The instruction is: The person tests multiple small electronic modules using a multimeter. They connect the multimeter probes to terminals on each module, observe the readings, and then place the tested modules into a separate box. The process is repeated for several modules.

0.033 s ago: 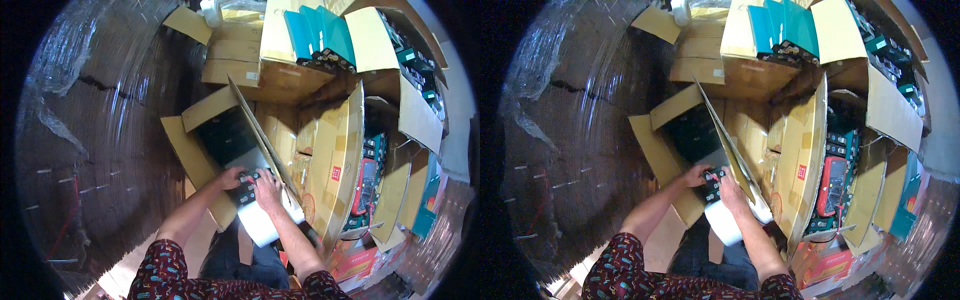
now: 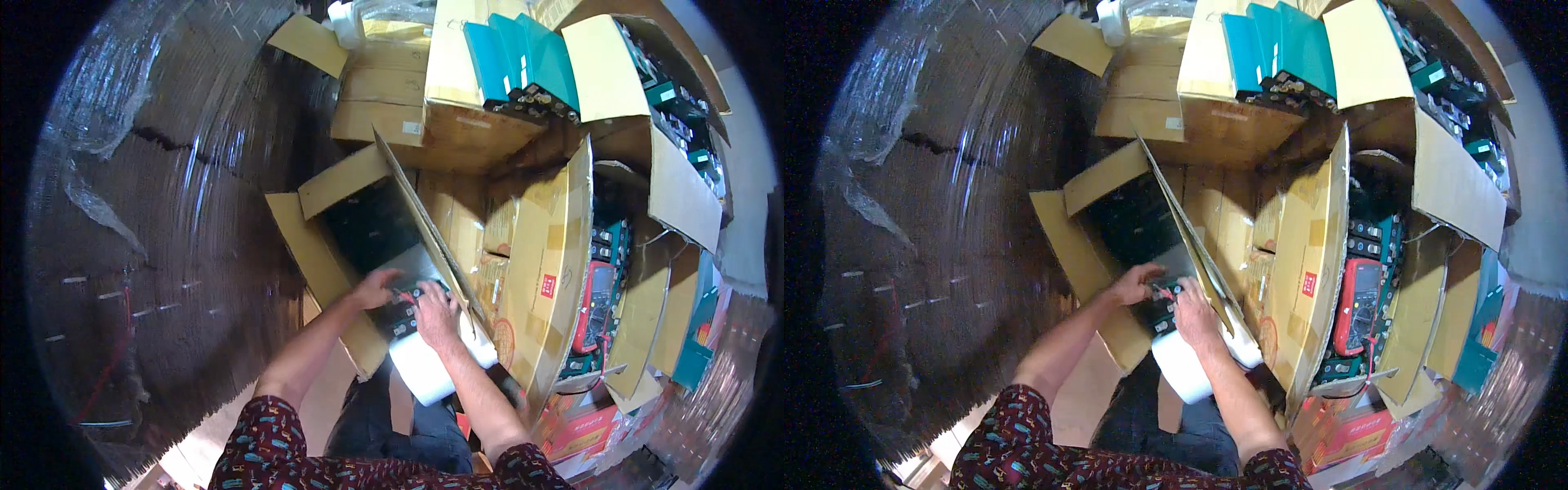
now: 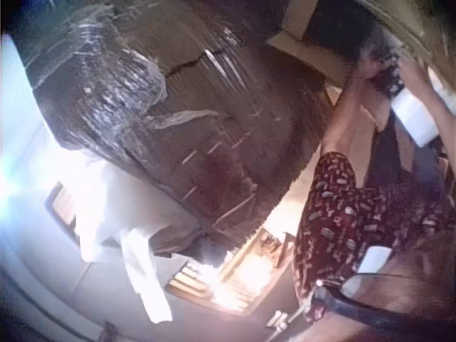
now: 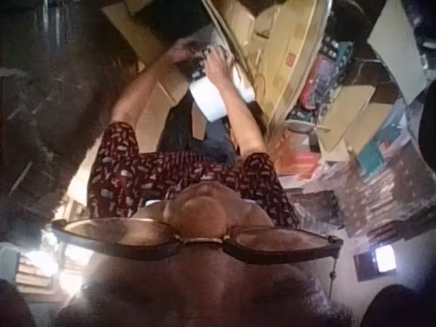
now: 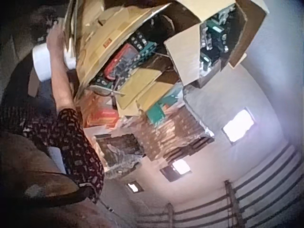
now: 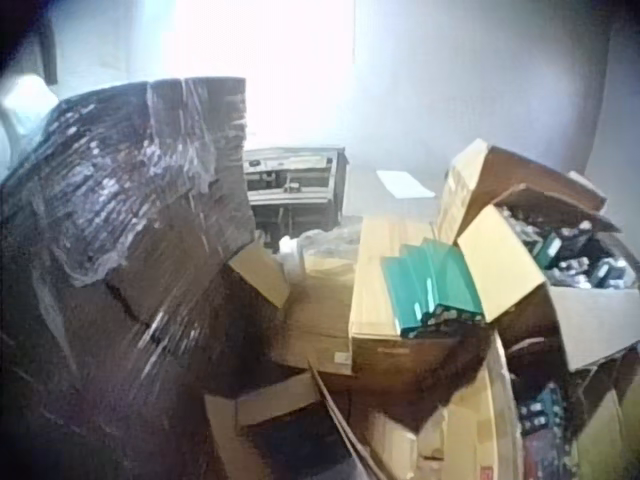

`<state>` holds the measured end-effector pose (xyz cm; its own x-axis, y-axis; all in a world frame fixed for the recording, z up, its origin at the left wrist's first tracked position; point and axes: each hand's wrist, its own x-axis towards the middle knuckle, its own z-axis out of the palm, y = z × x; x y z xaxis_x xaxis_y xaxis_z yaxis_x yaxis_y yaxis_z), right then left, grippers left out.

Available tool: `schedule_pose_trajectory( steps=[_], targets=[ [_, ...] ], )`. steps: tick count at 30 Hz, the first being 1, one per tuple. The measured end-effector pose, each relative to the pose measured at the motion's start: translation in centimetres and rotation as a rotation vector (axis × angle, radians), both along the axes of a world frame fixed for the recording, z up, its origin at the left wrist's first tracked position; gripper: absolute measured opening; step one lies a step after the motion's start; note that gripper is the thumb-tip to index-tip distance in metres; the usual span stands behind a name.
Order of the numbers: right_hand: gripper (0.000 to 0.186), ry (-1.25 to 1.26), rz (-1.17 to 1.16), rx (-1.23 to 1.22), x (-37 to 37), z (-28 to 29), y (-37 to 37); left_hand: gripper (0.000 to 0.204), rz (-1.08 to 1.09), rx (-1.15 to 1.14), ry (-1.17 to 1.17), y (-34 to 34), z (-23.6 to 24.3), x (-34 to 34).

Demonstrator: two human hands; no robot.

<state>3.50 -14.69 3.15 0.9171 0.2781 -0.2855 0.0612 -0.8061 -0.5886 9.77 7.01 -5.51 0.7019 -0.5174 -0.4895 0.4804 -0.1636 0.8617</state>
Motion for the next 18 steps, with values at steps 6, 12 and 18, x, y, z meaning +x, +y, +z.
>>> schedule_pose_trajectory(
  steps=[6,12,18],
  targets=[
    [0.025,-0.121,0.056,-0.206,-2.7,-0.5,0.4,0.117,0.33,0.221,0.102,-7.6,15.1,8.1],
    [0.025,-0.281,0.006,-0.16,-2.8,-1.2,0.4,0.108,0.284,0.309,0.217,-10.6,16.0,7.7],
    [0.025,-0.329,0.052,-0.051,-3.2,-4.2,0.0,0.07,0.338,0.361,-0.119,-10.3,25.0,8.3]
  ],
)
